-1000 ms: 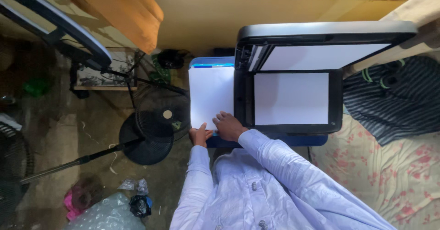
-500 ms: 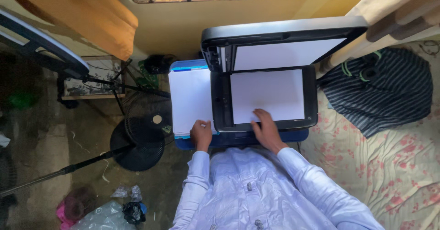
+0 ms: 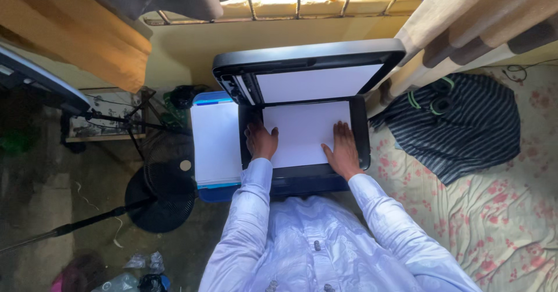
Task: The person opens a printer and repeatedly places sheets of paper into the input tray one at a time. The person continues loading paper until the tray is filled, then closes the printer lid.
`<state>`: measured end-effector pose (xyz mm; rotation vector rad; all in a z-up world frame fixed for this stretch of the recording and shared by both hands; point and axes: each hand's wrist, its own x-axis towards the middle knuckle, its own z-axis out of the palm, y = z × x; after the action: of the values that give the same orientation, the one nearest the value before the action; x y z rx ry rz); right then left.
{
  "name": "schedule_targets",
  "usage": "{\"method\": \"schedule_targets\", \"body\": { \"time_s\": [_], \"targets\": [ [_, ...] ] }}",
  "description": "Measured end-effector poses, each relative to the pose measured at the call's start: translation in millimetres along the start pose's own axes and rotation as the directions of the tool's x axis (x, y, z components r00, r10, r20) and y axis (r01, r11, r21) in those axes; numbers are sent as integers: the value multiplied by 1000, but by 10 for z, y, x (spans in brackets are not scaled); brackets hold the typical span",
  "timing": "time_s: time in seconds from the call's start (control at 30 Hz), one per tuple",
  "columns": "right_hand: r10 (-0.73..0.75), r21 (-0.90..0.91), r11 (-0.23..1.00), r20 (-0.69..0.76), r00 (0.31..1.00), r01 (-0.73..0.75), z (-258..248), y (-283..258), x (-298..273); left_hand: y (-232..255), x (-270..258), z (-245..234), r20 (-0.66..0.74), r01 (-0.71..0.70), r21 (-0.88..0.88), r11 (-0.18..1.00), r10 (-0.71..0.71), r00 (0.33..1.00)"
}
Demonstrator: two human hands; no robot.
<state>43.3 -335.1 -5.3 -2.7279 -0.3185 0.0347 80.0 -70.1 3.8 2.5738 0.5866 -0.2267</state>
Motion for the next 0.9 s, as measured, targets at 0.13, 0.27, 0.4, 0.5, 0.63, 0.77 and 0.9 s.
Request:
{"method": "schedule_targets", "body": {
  "time_s": [0.13, 0.27, 0.4, 0.5, 0.63, 0.77, 0.9],
  "targets": [
    [-8, -17, 1000, 31, 999, 8, -7, -13, -1, 123, -42, 43, -44, 26, 0, 1000, -26, 999],
    [-47, 10, 999, 20, 999, 47, -45, -22, -43, 58, 7, 141, -221, -121, -129, 984, 91, 971],
    [-65, 49, 997, 34, 997, 64, -83, 9, -62, -93, -50, 143, -191, -174, -464, 869, 94, 977],
    [-91, 93, 992, 18, 996, 89, -120, 53, -81, -224, -203, 0, -217, -303, -497, 813, 222, 951],
    [-49, 218, 974, -60, 997, 61, -177, 59, -123, -432, -454, -202, 15, 1, -594, 804, 10, 1000],
    [119, 430, 899, -51, 992, -85, -231, -29, -127, -936, -823, -256, 51, 95, -881, 463, -107, 993],
    [148, 832, 306, 439, 886, -463, -255, -214, 27, -1590, -1150, -178, 144, 142, -990, -24, -177, 974]
  ]
}}
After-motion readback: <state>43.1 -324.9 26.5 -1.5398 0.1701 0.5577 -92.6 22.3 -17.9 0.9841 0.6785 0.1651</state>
